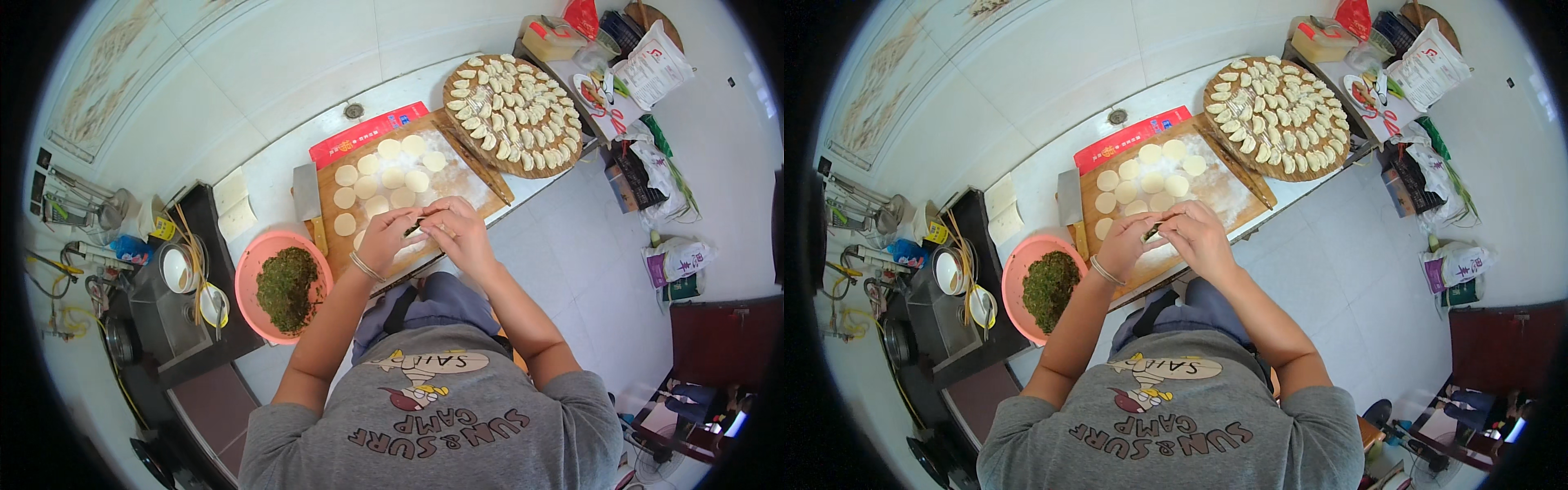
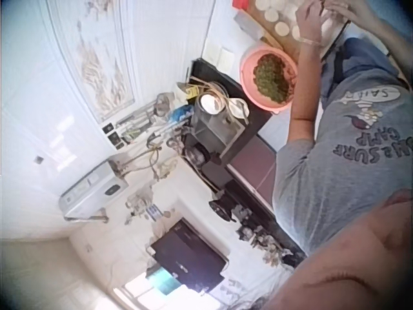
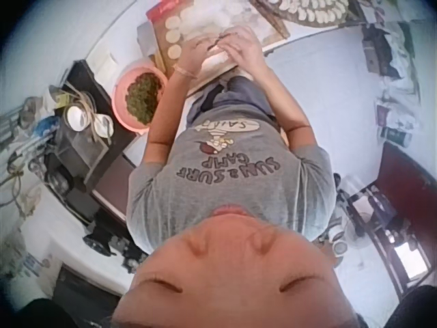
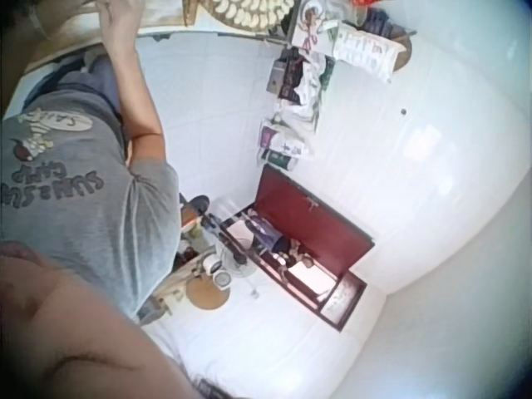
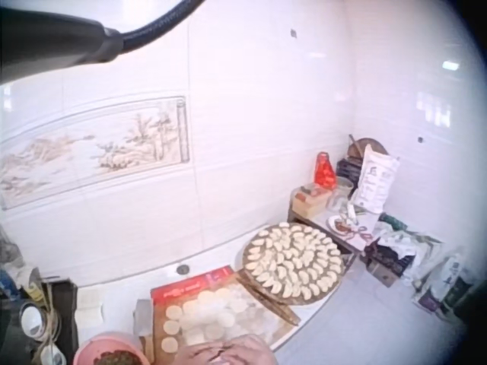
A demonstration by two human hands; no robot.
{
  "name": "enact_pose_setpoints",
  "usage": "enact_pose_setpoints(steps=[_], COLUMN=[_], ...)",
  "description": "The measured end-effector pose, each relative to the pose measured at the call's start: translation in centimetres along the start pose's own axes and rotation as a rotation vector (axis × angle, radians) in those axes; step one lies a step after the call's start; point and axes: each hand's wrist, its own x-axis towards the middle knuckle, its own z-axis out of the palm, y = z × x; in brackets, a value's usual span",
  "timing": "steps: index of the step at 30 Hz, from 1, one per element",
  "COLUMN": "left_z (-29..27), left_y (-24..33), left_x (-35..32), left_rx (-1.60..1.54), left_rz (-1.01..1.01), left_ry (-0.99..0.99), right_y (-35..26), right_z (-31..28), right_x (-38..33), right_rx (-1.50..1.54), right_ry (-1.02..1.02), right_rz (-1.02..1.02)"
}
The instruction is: The person fills round dough wrappers with a green vegetable mixture from a pink bowl using a spoon, then folds and pleats the edges to seal them. The finished dumplings are placed on a large round wooden tray. The person repeats this process for multiple dumplings.
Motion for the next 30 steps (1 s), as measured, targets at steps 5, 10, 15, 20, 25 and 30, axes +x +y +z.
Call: enact_pose_setpoints(steps=[5,10,15,20,25,30], left_z=[0.3,0.0,-0.2,0.6,0.4,0.5], left_y=[0.6,0.4,0.0,-0.1,-0.3,0.0], left_x=[-0.2,0.2,0.6,0.5,0.9,-0.2], left_rx=[-0.065,-0.058,-0.089,-0.211,-0.210,-0.318], left_rz=[0.013,0.027,0.011,0.055,0.081,0.147], left_ry=[-0.030,-0.080,-0.094,-0.027,-0.070,-0.138], right_y=[0.1,0.4,-0.4,-0.2,0.0,1.3], right_z=[0.0,-0.7,-1.3,-1.6,-2.3,-4.2], right_x=[0.4,1.1,1.9,2.0,2.4,1.3], right_rx=[-0.003,-0.030,-0.054,-0.082,-0.087,0.089], right_ry=[-0.039,-0.104,-0.142,-0.122,-0.053,-0.003], right_rz=[0.038,0.017,0.055,0.066,0.039,0.248])
